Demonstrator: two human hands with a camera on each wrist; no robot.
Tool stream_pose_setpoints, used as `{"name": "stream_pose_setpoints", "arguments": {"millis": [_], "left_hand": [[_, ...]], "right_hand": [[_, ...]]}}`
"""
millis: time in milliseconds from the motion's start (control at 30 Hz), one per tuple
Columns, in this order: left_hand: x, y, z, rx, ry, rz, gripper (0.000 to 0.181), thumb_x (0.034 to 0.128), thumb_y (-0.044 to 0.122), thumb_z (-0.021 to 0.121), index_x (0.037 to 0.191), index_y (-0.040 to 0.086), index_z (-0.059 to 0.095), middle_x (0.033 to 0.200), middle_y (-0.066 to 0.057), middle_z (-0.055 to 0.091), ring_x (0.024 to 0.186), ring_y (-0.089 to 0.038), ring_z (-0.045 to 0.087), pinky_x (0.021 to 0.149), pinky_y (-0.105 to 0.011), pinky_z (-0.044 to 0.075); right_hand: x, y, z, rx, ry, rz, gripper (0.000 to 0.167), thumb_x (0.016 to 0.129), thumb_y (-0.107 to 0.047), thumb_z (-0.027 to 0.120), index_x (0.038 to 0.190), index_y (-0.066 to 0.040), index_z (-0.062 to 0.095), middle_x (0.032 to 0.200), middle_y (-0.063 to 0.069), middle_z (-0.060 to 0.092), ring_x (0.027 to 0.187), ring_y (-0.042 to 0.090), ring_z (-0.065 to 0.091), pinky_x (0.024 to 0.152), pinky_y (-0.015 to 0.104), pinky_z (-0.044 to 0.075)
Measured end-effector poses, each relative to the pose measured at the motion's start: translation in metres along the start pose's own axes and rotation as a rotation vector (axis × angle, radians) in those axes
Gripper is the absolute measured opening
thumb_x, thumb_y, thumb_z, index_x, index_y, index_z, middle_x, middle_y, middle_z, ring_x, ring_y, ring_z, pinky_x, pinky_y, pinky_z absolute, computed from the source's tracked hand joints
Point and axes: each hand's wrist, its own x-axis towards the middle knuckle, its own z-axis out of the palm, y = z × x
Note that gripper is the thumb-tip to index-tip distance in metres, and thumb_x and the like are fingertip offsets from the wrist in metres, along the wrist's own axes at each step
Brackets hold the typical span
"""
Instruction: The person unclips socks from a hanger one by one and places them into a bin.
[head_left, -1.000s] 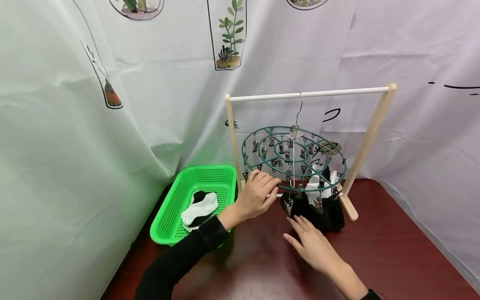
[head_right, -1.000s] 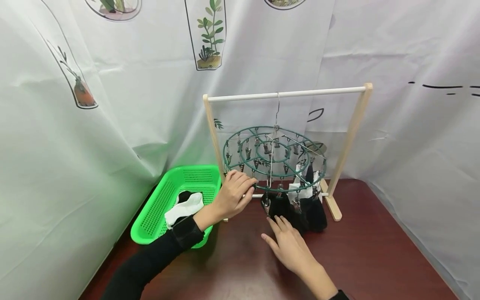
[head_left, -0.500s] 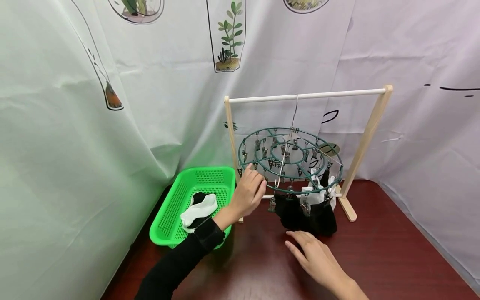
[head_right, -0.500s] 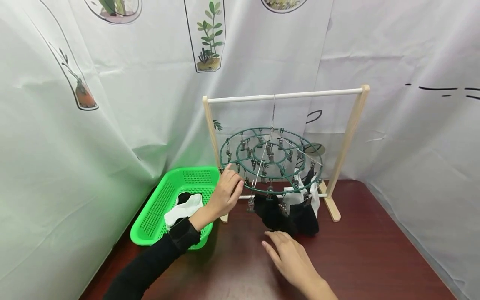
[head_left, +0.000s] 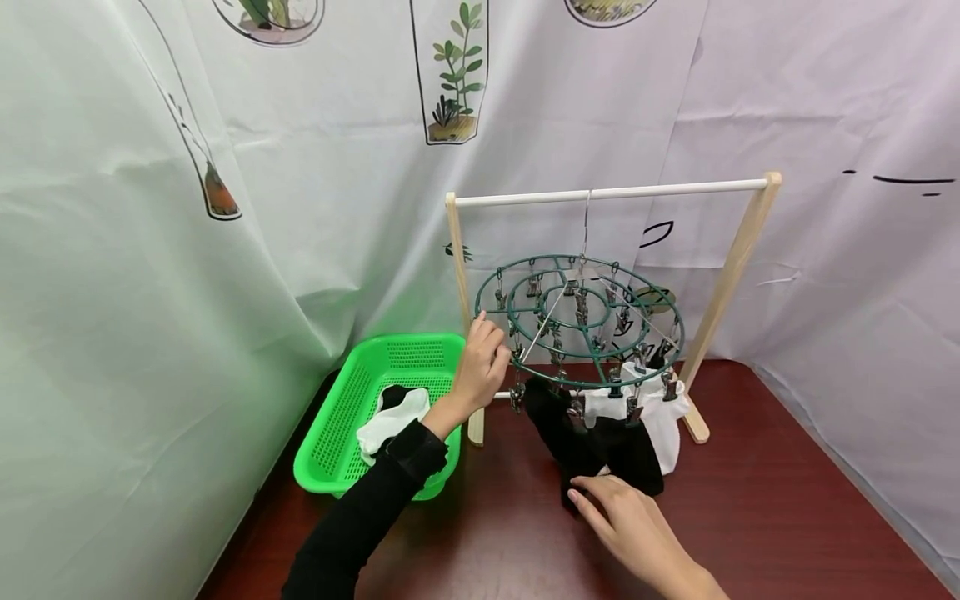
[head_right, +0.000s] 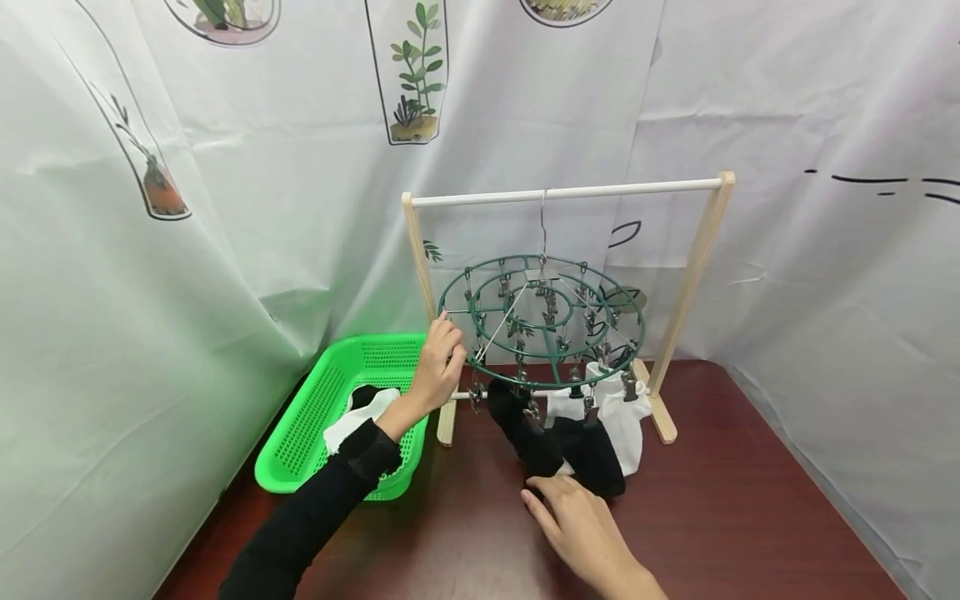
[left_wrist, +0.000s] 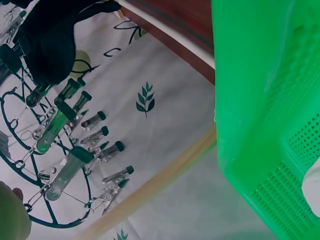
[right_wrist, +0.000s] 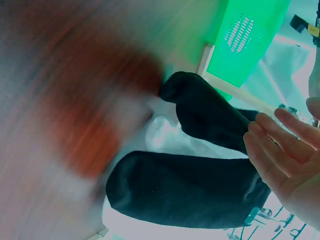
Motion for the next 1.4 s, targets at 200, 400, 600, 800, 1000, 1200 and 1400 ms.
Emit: {"name": "stream_pose_setpoints", "arguments": {"millis": [200, 400, 600, 800, 1000, 1200, 1400], "left_hand": [[0.001, -0.005, -0.001, 0.021, -0.022, -0.033, 0.027, 0.0947, 0.006, 0.032, 0.069, 0.009, 0.041, 0.076, -0.006, 0.039, 0.071, -0.02, 0.041, 0.123, -0.038, 0.019], [0.0, -0.004, -0.001, 0.032, -0.048, -0.039, 0.027, 0.0952, 0.007, 0.033, 0.07, 0.01, 0.041, 0.076, -0.005, 0.038, 0.07, -0.019, 0.041, 0.123, -0.036, 0.017], [-0.001, -0.004, -0.003, 0.035, -0.053, -0.031, 0.026, 0.0951, 0.007, 0.035, 0.07, 0.01, 0.041, 0.077, -0.005, 0.038, 0.071, -0.018, 0.041, 0.123, -0.038, 0.019], [-0.001, -0.005, -0.002, 0.044, -0.049, -0.019, 0.025, 0.095, 0.006, 0.035, 0.071, 0.01, 0.041, 0.078, -0.005, 0.039, 0.072, -0.018, 0.04, 0.123, -0.038, 0.021], [0.0, -0.004, -0.001, 0.036, -0.05, -0.019, 0.026, 0.0952, 0.006, 0.035, 0.07, 0.01, 0.04, 0.078, -0.006, 0.04, 0.073, -0.019, 0.041, 0.123, -0.038, 0.02], [-0.001, -0.003, -0.001, 0.018, -0.058, -0.028, 0.026, 0.0961, 0.007, 0.033, 0.071, 0.009, 0.039, 0.078, -0.006, 0.04, 0.074, -0.019, 0.041, 0.123, -0.038, 0.019], [0.001, -0.003, -0.003, 0.021, -0.062, -0.021, 0.025, 0.096, 0.008, 0.033, 0.071, 0.01, 0.038, 0.078, -0.006, 0.037, 0.073, -0.018, 0.038, 0.123, -0.038, 0.018]], "right_hand": [[-0.005, -0.006, 0.006, -0.001, 0.031, -0.065, 0.013, 0.083, -0.024, 0.077, 0.096, -0.023, 0.075, 0.089, -0.016, 0.07, 0.085, -0.001, 0.065, 0.07, 0.026, 0.054], [0.015, -0.005, -0.008, 0.026, 0.169, -0.08, 0.014, 0.081, -0.018, 0.077, 0.077, -0.025, 0.066, 0.07, -0.019, 0.059, 0.062, -0.004, 0.053, 0.056, 0.019, 0.044], [0.052, 0.005, -0.022, 0.036, 0.224, 0.029, 0.029, 0.085, -0.022, 0.075, 0.068, -0.025, 0.051, 0.057, -0.018, 0.036, 0.051, -0.003, 0.034, 0.047, 0.017, 0.029], [0.083, 0.011, -0.023, 0.015, 0.017, 0.176, 0.038, 0.088, -0.047, 0.069, 0.094, -0.01, 0.066, 0.063, -0.005, 0.049, 0.053, 0.007, 0.044, 0.049, 0.025, 0.037], [0.099, 0.014, -0.014, -0.004, -0.078, 0.175, 0.047, 0.09, -0.056, 0.063, 0.086, -0.009, 0.066, 0.06, -0.002, 0.053, 0.051, 0.012, 0.05, 0.047, 0.03, 0.04], [0.101, 0.016, -0.007, 0.033, -0.002, 0.085, 0.032, 0.095, -0.034, 0.065, 0.071, -0.013, 0.06, 0.051, -0.007, 0.04, 0.045, 0.008, 0.037, 0.043, 0.024, 0.031], [0.1, 0.014, -0.007, 0.088, -0.021, 0.108, 0.028, 0.094, -0.031, 0.065, 0.075, -0.011, 0.062, 0.054, -0.005, 0.045, 0.051, 0.009, 0.044, 0.049, 0.027, 0.039]]}}
